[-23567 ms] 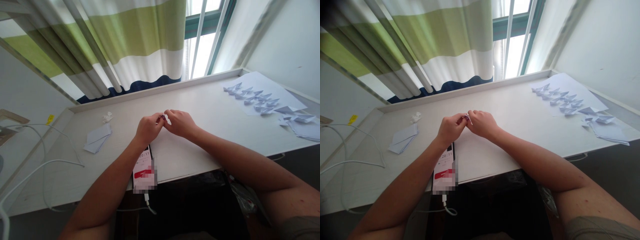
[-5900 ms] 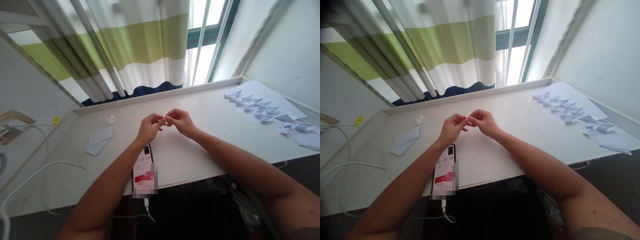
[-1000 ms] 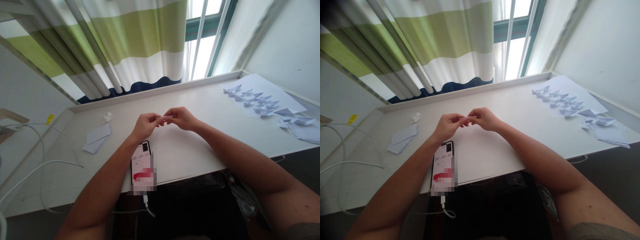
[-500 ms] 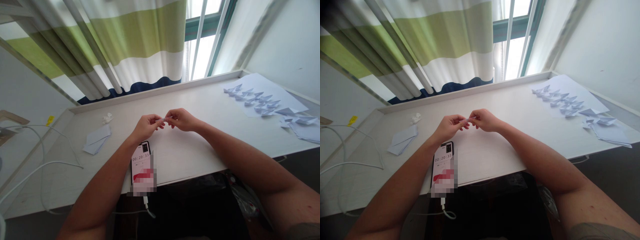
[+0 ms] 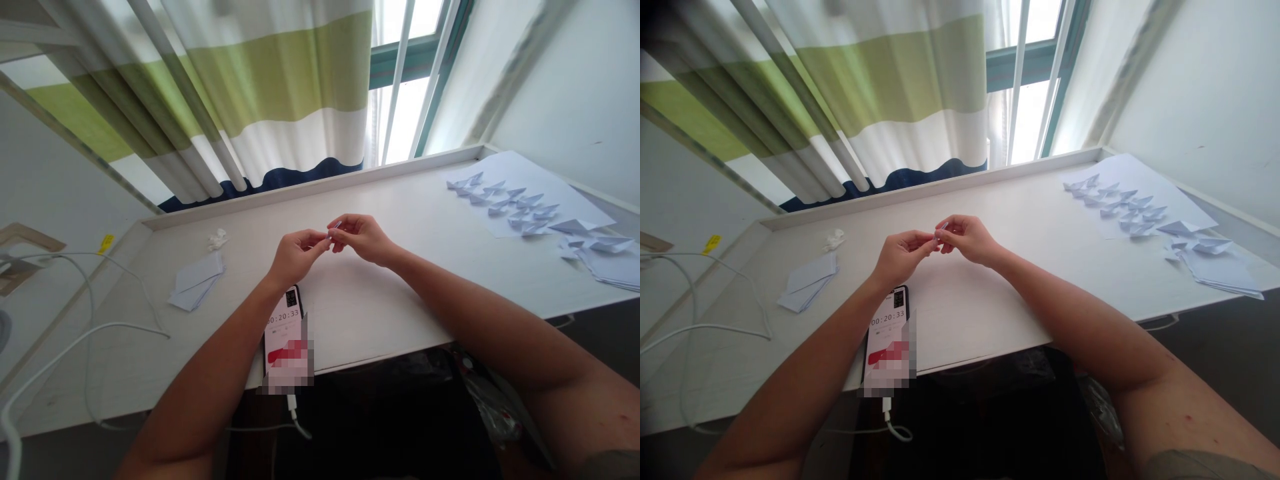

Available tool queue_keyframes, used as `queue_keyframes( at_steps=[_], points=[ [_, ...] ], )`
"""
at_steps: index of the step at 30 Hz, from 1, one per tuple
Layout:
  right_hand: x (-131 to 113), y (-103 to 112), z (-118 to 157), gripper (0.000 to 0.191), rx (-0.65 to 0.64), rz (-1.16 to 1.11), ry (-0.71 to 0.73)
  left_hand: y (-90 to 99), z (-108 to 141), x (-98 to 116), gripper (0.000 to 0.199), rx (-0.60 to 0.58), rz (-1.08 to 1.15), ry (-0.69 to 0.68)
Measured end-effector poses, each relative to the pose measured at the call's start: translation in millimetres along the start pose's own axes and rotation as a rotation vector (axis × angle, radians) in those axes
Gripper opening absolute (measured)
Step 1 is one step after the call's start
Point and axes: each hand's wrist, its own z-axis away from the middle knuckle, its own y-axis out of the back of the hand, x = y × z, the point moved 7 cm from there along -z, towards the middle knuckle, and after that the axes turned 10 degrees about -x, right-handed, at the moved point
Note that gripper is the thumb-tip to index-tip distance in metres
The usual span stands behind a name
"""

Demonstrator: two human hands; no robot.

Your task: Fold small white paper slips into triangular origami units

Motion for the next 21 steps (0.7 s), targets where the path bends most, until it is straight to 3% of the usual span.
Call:
queue_keyframes(
  at_steps=[6, 10, 13, 15, 21],
  points=[
    [4.4, -1.3, 0.4, 0.056, -0.036, 0.032, 0.003, 1.2, -5.4, -10.6, 0.041, -0.088, 0.166, 0.056],
    [15.9, -5.9, 3.7, 0.055, -0.021, 0.206, -0.067, 18.9, -6.5, -21.1, 0.037, 0.085, 0.150, 0.059],
    [17.7, -36.3, 8.7, 0.044, -0.286, 0.461, -0.057, 36.7, -5.9, -32.3, 0.040, 0.262, 0.125, 0.049],
    [13.9, -57.5, 14.0, 0.055, -0.426, 0.541, 0.010, 43.8, -6.2, -40.7, 0.040, 0.325, 0.150, 0.054],
    [12.5, -88.8, 19.0, 0.070, -0.564, 0.653, 0.052, 46.6, -7.4, -55.5, 0.037, 0.377, 0.316, 0.074]
  ],
)
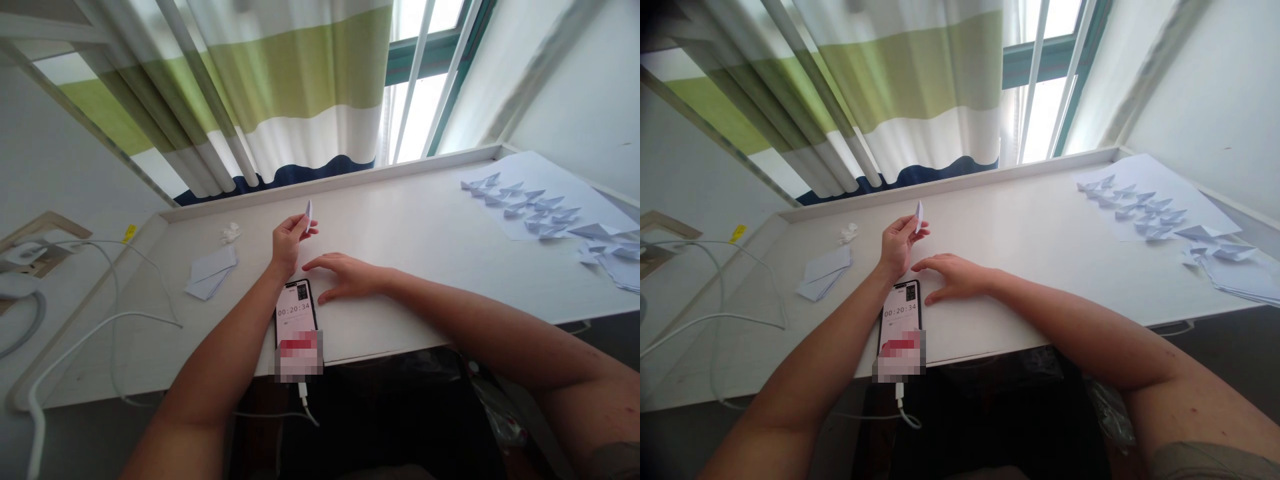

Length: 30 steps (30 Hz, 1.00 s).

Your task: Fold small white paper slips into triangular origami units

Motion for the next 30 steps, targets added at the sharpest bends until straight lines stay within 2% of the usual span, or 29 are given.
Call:
queue_keyframes(
  at_steps=[7, 17, 22, 27, 30],
  points=[
    [-1.6, -3.4, -5.8, 0.058, 0.022, 0.093, 0.005, -1.5, 1.0, -3.5, 0.031, 0.018, 0.106, 0.023],
    [-9.6, -8.9, -2.8, 0.069, -0.029, 0.201, 0.052, -0.9, 3.9, -3.4, 0.023, 0.086, 0.185, 0.029],
    [-9.0, -13.5, -4.1, 0.074, -0.009, 0.257, 0.073, 1.4, 2.7, -4.8, 0.020, 0.106, 0.183, 0.032],
    [-8.9, -16.6, -8.1, 0.083, -0.003, 0.267, 0.058, 6.0, 0.6, -6.0, 0.025, 0.125, 0.161, 0.053],
    [-6.7, -14.1, -6.6, 0.080, -0.032, 0.197, 0.057, 5.3, -0.3, -3.3, 0.032, 0.076, 0.178, 0.052]
  ],
)
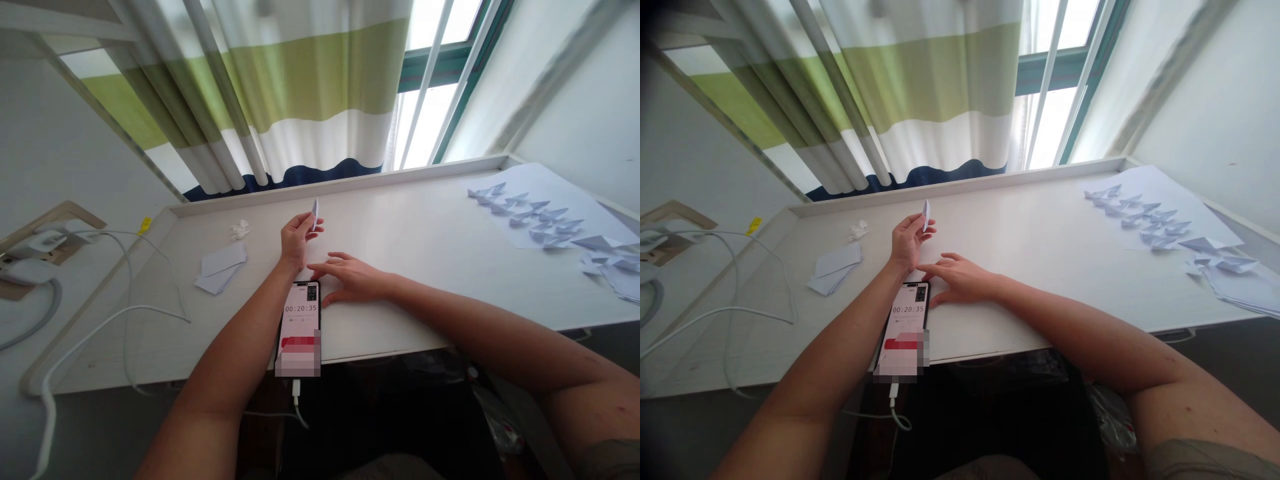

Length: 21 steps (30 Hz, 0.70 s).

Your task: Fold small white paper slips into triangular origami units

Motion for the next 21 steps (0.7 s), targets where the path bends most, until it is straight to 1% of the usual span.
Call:
queue_keyframes(
  at_steps=[2, 3, 7, 9, 10, 13, 15, 17, 21],
  points=[
    [6.3, 8.4, 4.6, 0.076, 0.046, -0.067, -0.018, -4.7, 0.8, 3.1, 0.035, -0.067, -0.023, -0.006],
    [11.3, 15.6, 8.0, 0.072, 0.106, -0.099, -0.040, -7.9, 1.8, 5.0, 0.036, -0.101, -0.048, -0.013],
    [39.7, 49.9, 28.3, 0.041, 0.459, -0.265, -0.188, -23.6, 8.8, 12.9, 0.038, -0.218, -0.177, -0.057],
    [52.7, 61.4, 37.9, 0.038, 0.611, -0.366, -0.249, -31.6, 12.9, 15.6, 0.038, -0.263, -0.222, -0.072],
    [57.2, 64.6, 40.5, 0.041, 0.654, -0.418, -0.261, -35.4, 14.8, 16.6, 0.039, -0.284, -0.237, -0.076],
    [62.7, 69.2, 42.6, 0.053, 0.712, -0.534, -0.239, -44.9, 19.4, 18.1, 0.040, -0.353, -0.265, -0.072],
    [62.3, 71.0, 42.9, 0.058, 0.729, -0.559, -0.216, -49.2, 21.7, 18.6, 0.040, -0.394, -0.271, -0.063],
    [61.2, 72.4, 43.4, 0.056, 0.738, -0.552, -0.206, -51.4, 23.3, 20.0, 0.040, -0.420, -0.272, -0.062],
    [60.2, 73.8, 43.4, 0.043, 0.728, -0.521, -0.200, -53.4, 24.2, 23.5, 0.033, -0.450, -0.293, -0.086]
  ],
)
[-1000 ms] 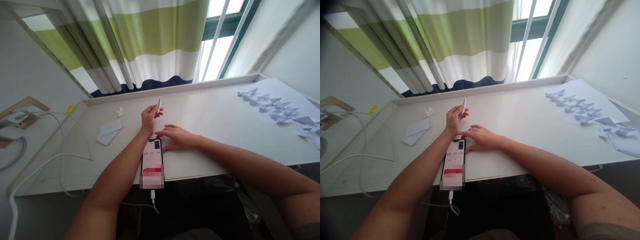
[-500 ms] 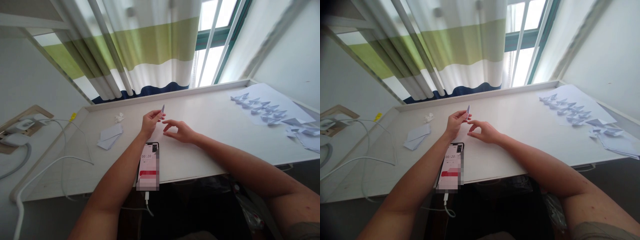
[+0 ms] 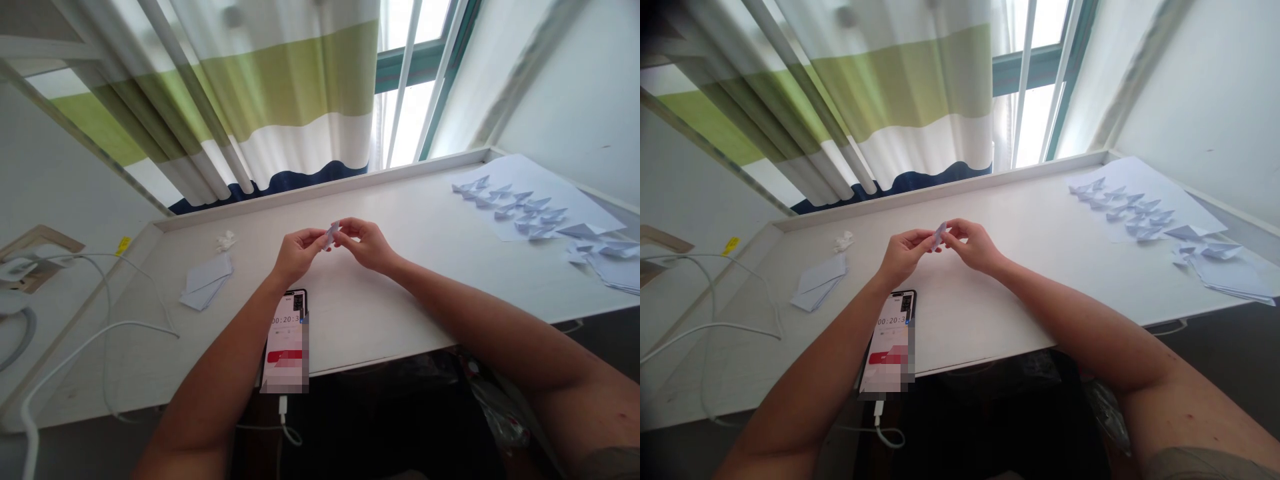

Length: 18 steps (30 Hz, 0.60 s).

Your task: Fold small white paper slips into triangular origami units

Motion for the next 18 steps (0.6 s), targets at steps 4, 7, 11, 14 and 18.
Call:
queue_keyframes(
  at_steps=[4, 7, 11, 14, 18],
  points=[
    [-0.4, -1.6, -0.6, 0.028, -0.019, 0.004, -0.008, 1.0, -0.9, -0.1, 0.030, 0.015, 0.011, -0.003],
    [-2.7, -1.3, 0.0, 0.023, -0.009, 0.017, -0.009, -0.2, -0.6, 1.5, 0.028, 0.016, 0.022, -0.003],
    [-6.6, 0.7, 1.4, 0.022, 0.013, 0.050, -0.008, -3.3, 1.4, 6.0, 0.024, 0.013, -0.019, 0.011],
    [-7.9, 1.3, 2.2, 0.023, 0.019, 0.085, -0.018, -6.7, 2.1, 5.9, 0.023, -0.004, -0.029, 0.036],
    [-8.3, -1.6, 3.5, 0.022, 0.006, 0.122, -0.029, -7.5, 1.5, 3.8, 0.025, -0.002, -0.015, 0.066]
  ],
)
